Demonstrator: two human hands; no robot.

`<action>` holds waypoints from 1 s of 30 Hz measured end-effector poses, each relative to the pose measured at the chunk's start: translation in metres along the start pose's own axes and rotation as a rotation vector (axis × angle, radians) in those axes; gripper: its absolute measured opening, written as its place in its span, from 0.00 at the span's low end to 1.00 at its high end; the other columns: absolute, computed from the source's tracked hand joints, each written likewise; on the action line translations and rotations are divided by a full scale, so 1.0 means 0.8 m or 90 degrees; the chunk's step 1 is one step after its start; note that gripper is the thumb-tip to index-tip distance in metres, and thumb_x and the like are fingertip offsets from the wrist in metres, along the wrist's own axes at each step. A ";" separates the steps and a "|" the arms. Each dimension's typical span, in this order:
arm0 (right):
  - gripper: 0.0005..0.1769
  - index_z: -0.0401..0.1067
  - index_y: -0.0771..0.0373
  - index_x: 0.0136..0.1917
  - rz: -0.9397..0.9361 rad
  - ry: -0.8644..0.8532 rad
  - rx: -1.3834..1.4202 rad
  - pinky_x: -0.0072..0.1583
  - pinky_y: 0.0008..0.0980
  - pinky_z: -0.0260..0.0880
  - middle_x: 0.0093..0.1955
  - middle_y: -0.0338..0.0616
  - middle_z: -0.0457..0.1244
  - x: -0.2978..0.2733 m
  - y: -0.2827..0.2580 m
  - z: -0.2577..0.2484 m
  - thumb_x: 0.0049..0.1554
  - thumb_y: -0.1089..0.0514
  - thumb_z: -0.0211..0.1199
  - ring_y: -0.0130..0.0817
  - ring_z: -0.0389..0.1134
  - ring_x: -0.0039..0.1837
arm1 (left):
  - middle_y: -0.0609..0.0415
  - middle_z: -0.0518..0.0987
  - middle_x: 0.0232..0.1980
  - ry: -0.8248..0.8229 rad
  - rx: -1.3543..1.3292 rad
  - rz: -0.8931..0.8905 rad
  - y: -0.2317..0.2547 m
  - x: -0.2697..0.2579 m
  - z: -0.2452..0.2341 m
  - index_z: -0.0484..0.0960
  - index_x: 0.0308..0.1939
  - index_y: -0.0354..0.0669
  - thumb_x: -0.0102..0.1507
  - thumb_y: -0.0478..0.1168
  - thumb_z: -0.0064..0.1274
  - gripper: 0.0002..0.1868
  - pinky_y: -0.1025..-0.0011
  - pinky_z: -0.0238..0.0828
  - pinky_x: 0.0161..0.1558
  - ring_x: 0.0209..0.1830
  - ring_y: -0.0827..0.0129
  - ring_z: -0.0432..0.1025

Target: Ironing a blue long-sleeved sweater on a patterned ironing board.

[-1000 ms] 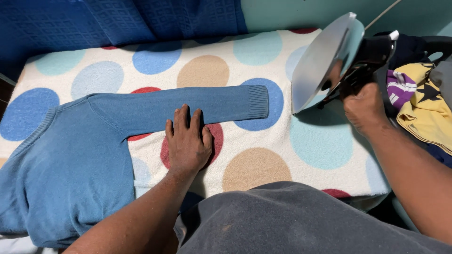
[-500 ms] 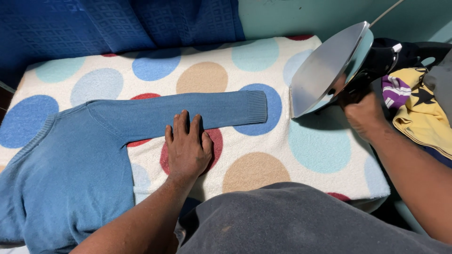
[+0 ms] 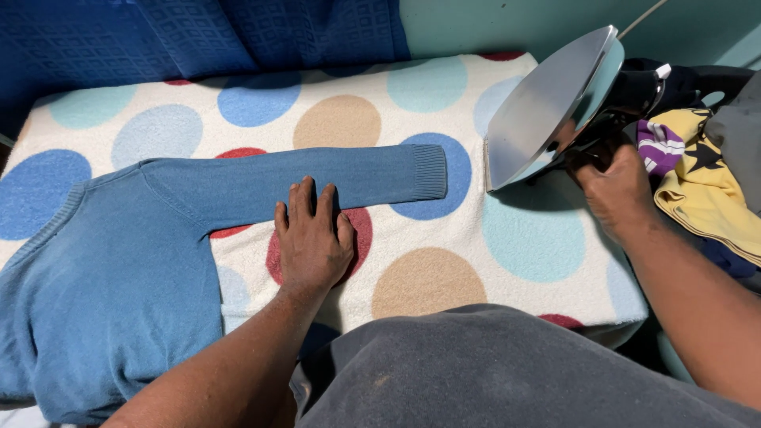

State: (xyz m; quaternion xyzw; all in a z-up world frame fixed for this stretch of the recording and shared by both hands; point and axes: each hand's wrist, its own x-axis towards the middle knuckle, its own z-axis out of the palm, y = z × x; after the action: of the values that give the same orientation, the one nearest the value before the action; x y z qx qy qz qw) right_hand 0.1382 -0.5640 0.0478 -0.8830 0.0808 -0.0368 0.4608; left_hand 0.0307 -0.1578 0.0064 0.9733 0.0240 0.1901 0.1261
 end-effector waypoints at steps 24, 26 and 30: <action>0.11 0.73 0.65 0.50 -0.405 -0.347 0.029 0.46 0.29 0.75 0.41 0.44 0.69 -0.129 -0.155 0.202 0.64 0.54 0.58 0.29 0.71 0.44 | 0.42 0.76 0.66 0.056 -0.274 -0.160 -0.024 -0.010 -0.041 0.82 0.56 0.40 0.65 0.41 0.52 0.17 0.55 0.65 0.66 0.65 0.49 0.70; 0.11 0.73 0.63 0.51 -0.375 -0.380 0.030 0.46 0.31 0.77 0.42 0.44 0.69 -0.130 -0.177 0.220 0.64 0.53 0.58 0.30 0.72 0.43 | 0.41 0.82 0.54 0.140 -0.335 -0.225 -0.044 -0.014 -0.046 0.84 0.55 0.39 0.66 0.42 0.54 0.16 0.60 0.74 0.56 0.53 0.52 0.77; 0.11 0.73 0.63 0.51 -0.382 -0.402 0.030 0.46 0.31 0.78 0.42 0.43 0.69 -0.130 -0.204 0.256 0.63 0.53 0.59 0.30 0.73 0.43 | 0.44 0.85 0.48 0.272 -0.365 -0.251 -0.137 -0.022 -0.057 0.84 0.53 0.38 0.66 0.43 0.56 0.16 0.63 0.78 0.48 0.46 0.58 0.81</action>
State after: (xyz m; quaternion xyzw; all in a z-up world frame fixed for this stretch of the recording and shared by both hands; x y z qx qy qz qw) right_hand 0.0825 -0.2887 0.0651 -0.8245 -0.3252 0.1013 0.4519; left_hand -0.0024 -0.0430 0.0130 0.8141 0.1817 0.3593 0.4184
